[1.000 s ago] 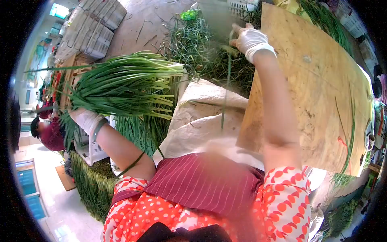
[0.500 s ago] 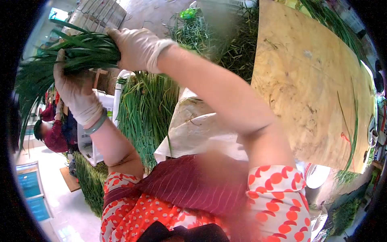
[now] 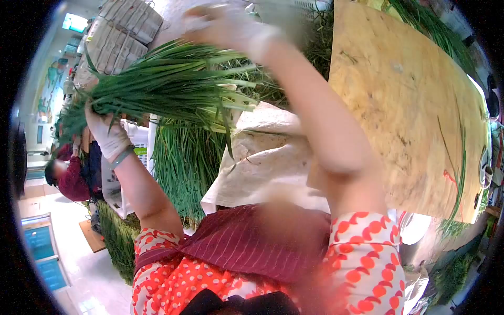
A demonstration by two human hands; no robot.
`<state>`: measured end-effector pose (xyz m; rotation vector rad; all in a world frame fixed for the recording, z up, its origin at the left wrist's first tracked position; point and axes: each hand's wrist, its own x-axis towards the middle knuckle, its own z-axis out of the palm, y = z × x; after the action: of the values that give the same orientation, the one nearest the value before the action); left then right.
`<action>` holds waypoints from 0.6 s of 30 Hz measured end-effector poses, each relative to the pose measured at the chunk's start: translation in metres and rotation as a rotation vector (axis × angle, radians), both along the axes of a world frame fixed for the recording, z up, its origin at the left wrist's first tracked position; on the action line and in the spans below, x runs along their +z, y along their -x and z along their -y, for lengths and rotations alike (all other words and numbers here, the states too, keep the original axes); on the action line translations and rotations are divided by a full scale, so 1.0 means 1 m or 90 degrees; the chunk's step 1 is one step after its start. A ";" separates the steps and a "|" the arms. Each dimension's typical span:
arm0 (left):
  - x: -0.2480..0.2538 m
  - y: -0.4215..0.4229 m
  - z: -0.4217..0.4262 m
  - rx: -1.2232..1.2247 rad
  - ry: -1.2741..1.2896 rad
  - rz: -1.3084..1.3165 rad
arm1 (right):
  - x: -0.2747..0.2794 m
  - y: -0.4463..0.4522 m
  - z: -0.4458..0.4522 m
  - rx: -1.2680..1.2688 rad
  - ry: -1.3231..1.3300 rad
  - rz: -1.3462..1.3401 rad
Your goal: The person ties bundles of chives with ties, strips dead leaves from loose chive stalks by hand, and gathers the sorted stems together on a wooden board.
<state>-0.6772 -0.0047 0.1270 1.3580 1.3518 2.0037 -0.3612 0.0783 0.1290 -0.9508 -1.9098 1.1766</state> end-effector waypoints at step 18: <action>-0.093 0.029 0.043 0.173 0.104 0.639 | -0.097 0.004 0.001 0.064 0.321 -0.340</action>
<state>-0.7057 -0.0472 0.0345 -0.0010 1.1605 2.1708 -0.3651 0.0776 0.0325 -0.6889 -1.2685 1.8108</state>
